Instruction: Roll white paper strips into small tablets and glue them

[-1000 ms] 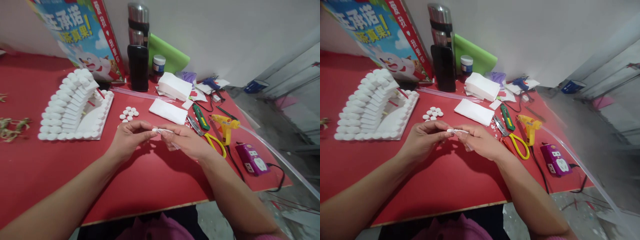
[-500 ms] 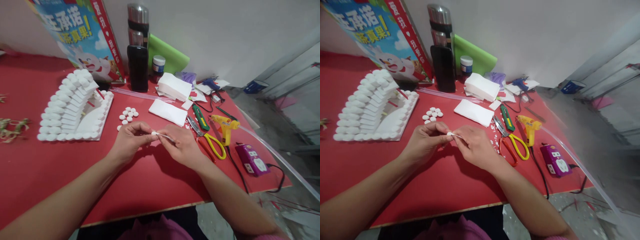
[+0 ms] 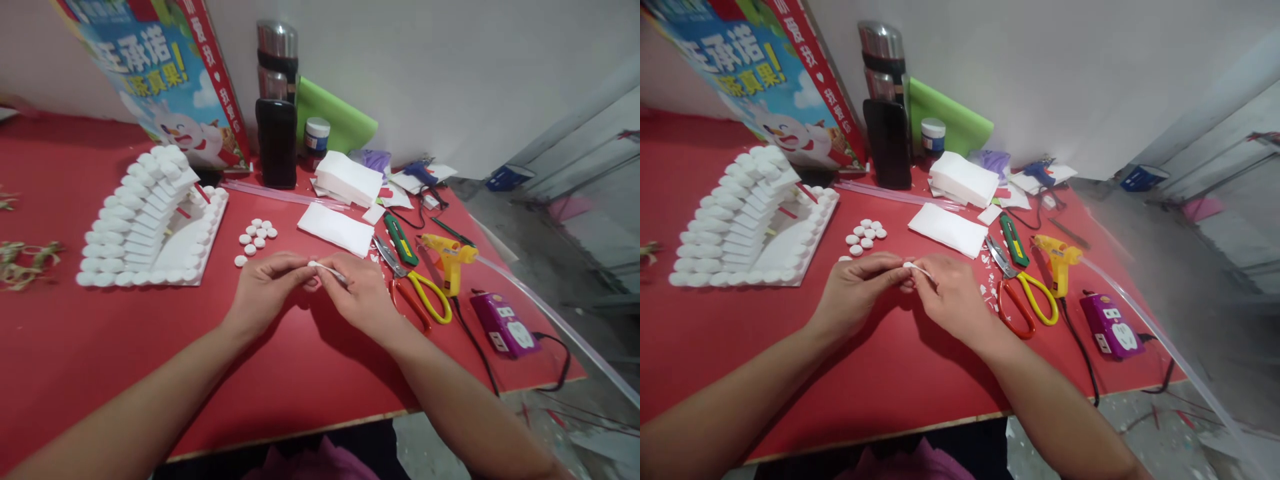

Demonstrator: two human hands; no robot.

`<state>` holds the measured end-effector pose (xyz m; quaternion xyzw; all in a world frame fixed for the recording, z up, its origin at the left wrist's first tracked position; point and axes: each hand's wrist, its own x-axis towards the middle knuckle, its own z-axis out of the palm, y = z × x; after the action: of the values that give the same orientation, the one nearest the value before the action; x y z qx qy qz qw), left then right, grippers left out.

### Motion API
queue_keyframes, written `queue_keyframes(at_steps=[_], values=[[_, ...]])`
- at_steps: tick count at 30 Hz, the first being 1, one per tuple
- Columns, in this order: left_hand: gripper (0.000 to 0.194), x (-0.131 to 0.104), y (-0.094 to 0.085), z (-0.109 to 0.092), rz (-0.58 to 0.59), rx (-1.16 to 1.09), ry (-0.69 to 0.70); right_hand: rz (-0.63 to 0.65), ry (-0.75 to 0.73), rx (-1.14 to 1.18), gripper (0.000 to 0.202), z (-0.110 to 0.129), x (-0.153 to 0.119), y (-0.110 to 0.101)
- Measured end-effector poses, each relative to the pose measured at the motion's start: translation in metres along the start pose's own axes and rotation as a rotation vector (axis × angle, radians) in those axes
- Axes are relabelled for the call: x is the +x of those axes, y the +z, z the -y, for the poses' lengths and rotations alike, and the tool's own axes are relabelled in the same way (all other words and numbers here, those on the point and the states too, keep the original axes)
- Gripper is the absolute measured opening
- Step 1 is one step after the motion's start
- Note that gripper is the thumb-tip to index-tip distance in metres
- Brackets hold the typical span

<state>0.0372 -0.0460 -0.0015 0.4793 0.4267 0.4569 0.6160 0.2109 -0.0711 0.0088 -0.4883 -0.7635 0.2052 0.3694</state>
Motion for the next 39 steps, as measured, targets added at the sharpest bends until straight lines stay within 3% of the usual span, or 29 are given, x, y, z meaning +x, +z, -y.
queue_keyframes(at_steps=[5,8,11,14,17,20,30,36,39], values=[[0.012,-0.001,0.001,0.001,0.005,-0.017,0.044,-0.026,-0.012,-0.04,0.023,-0.001,-0.002,0.005],[0.013,0.0,0.001,0.002,-0.028,-0.03,0.003,0.032,0.118,0.03,0.021,-0.001,0.0,0.002],[0.014,0.001,-0.002,0.003,-0.028,0.04,-0.017,0.211,0.494,0.524,0.03,-0.004,0.007,-0.01],[0.009,0.003,-0.006,0.001,0.0,0.148,0.095,0.399,0.783,1.135,0.051,-0.01,0.015,-0.018],[0.005,0.003,-0.009,-0.001,0.014,0.238,0.207,0.605,0.871,1.443,0.059,-0.016,0.019,-0.015],[0.006,0.003,-0.011,-0.003,0.006,0.286,0.25,0.648,0.894,1.547,0.052,-0.018,0.018,-0.009],[0.009,0.006,-0.012,-0.002,-0.035,0.245,0.211,0.507,0.785,1.446,0.019,-0.009,0.013,-0.017],[0.015,0.003,-0.009,-0.003,-0.013,0.125,0.089,0.357,0.669,1.088,0.045,-0.003,0.011,-0.013],[0.013,0.002,-0.007,-0.005,-0.05,0.111,0.076,0.278,0.582,0.811,0.033,-0.003,0.009,-0.009]])
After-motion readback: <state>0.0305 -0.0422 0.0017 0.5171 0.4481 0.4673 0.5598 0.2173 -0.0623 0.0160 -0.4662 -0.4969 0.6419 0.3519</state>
